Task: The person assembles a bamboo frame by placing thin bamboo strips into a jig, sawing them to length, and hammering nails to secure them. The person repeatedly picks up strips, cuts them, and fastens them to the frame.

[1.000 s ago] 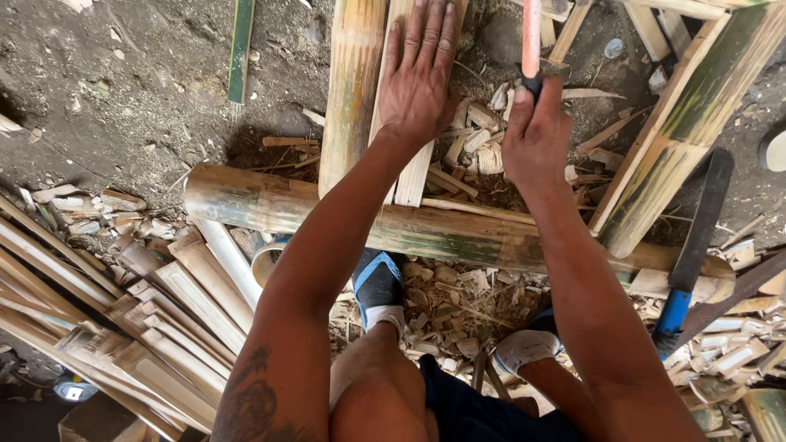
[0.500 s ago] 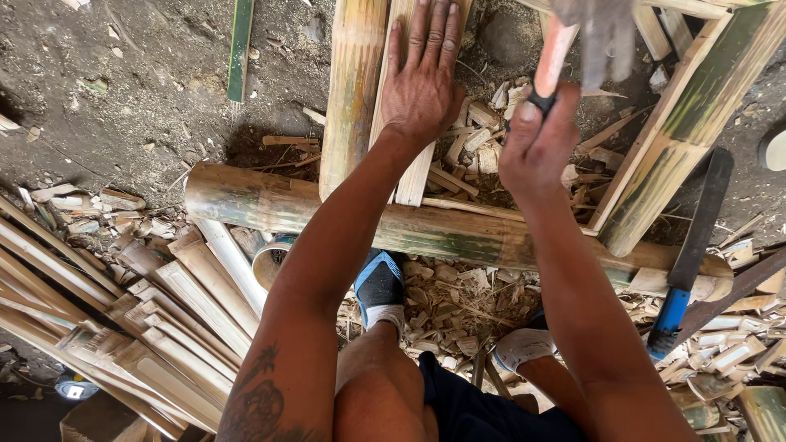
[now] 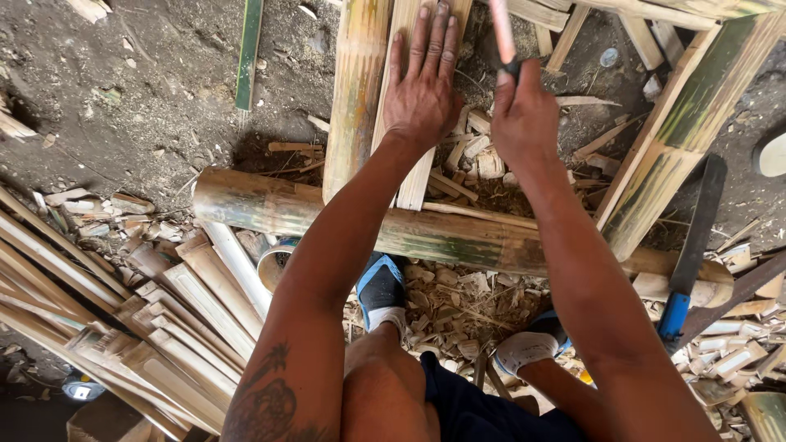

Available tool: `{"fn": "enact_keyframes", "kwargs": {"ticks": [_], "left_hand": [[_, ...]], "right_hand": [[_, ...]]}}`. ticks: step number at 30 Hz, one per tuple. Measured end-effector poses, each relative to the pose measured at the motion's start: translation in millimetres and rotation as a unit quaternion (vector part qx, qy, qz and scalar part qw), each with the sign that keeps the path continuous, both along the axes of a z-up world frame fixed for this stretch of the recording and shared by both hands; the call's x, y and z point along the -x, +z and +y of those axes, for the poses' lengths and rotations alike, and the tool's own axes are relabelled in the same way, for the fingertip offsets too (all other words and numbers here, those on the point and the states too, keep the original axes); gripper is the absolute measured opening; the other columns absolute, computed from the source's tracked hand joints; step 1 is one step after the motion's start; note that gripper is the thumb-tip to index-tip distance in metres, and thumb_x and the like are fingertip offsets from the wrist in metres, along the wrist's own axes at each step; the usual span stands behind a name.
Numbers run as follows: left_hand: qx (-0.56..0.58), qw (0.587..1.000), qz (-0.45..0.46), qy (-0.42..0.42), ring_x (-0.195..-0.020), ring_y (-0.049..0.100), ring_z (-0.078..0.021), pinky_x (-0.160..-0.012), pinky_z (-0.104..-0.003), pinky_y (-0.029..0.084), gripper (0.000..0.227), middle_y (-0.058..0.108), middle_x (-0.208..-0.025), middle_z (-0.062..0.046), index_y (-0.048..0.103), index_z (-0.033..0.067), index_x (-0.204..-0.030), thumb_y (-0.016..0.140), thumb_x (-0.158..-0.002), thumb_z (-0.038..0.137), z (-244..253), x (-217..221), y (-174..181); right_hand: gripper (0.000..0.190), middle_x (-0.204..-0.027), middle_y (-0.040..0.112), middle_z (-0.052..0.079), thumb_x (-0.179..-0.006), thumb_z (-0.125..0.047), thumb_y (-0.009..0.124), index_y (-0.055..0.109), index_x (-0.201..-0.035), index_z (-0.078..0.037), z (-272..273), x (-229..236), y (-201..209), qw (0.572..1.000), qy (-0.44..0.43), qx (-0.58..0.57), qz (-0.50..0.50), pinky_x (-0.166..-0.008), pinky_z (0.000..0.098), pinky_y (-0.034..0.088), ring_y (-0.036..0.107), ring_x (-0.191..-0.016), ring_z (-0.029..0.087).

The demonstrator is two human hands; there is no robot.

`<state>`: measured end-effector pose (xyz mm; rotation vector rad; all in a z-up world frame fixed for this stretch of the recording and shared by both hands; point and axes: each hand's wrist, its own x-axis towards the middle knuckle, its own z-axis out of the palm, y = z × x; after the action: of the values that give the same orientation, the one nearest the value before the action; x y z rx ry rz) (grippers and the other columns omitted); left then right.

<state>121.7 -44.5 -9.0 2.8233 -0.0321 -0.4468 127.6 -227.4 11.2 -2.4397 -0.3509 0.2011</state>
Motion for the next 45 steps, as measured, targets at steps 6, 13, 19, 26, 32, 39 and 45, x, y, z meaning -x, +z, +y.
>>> {"fn": "enact_keyframes", "kwargs": {"ticks": [6,13,19,26,32,39,45], "left_hand": [[-0.026,0.999,-0.048,0.0,-0.163,-0.007,-0.0296,-0.133,-0.052,-0.005,0.088,-0.004,-0.177,-0.012,-0.003,0.008,-0.169,0.05,-0.102,0.03,-0.6,2.7,-1.9],[-0.004,1.0,0.0,0.011,-0.163,-0.008,-0.0267,-0.133,-0.05,-0.006,0.088,-0.005,-0.177,-0.009,-0.004,0.0106,-0.167,0.05,-0.1,0.031,-3.3,1.1,8.8],[-0.025,1.0,-0.013,0.008,-0.163,-0.008,-0.026,-0.132,-0.049,-0.005,0.091,-0.005,-0.177,-0.009,-0.004,0.0102,-0.167,0.051,-0.099,0.031,-5.1,3.3,5.9],[0.022,0.996,-0.09,0.004,-0.162,0.0,-0.0288,-0.133,-0.049,0.002,0.088,0.003,-0.175,-0.011,0.004,0.0079,-0.166,0.056,-0.101,0.037,1.7,13.8,-7.3],[0.268,0.942,-0.179,0.088,-0.12,0.065,-0.0297,-0.105,-0.043,0.051,0.045,0.061,-0.144,-0.01,0.058,0.0112,-0.141,0.064,-0.099,0.028,44.2,64.3,-4.2],[0.298,0.907,-0.228,0.193,-0.085,0.077,-0.0296,-0.077,-0.041,0.061,0.021,0.078,-0.1,-0.014,0.074,0.0066,-0.111,0.068,-0.095,0.017,173.8,266.5,52.7],[0.154,0.888,-0.183,0.392,-0.08,0.073,-0.0367,-0.073,-0.047,0.058,0.016,0.076,-0.09,-0.019,0.075,0.0054,-0.101,0.068,-0.094,0.018,209.0,472.5,52.3]], "right_hand": [[0.035,-0.069,0.052,0.02,-0.108,-0.015,0.032,0.044,-0.115,0.017,5.3,2.5,14.8,0.886,0.074,-0.184,-0.418,-0.034,0.0337,0.039,0.046,-0.046,0.023],[0.027,-0.073,0.055,0.007,-0.122,-0.018,0.035,0.05,-0.122,0.005,2.8,-4.1,19.9,0.974,0.063,-0.138,-0.168,-0.043,0.0282,0.041,0.055,-0.051,0.013],[0.024,-0.065,0.055,0.005,-0.118,-0.02,0.042,0.05,-0.114,0.003,-1.3,-4.4,21.4,1.0,0.018,0.014,0.013,-0.033,0.0326,0.039,0.052,-0.045,0.014],[0.026,-0.069,0.058,0.012,-0.116,-0.025,0.05,0.049,-0.114,0.001,-79.7,69.7,-29.9,0.996,-0.027,0.083,-0.008,-0.043,0.0438,0.045,0.057,-0.049,0.028],[0.04,-0.111,0.065,0.022,-0.1,-0.03,0.074,0.055,-0.124,-0.004,-117.1,101.6,-43.2,0.947,0.066,0.263,-0.172,-0.077,0.0549,0.052,0.064,-0.098,0.044],[0.027,-0.116,0.068,0.021,-0.107,-0.012,0.069,0.06,-0.131,-0.003,27.5,147.7,55.8,0.962,0.263,0.031,-0.074,-0.083,0.0473,0.055,0.068,-0.097,0.038],[0.027,-0.103,0.075,0.014,-0.097,-0.012,0.07,0.065,-0.123,-0.005,151.4,239.8,150.0,0.881,0.47,-0.034,0.045,-0.07,0.041,0.055,0.07,-0.075,0.032]]}}
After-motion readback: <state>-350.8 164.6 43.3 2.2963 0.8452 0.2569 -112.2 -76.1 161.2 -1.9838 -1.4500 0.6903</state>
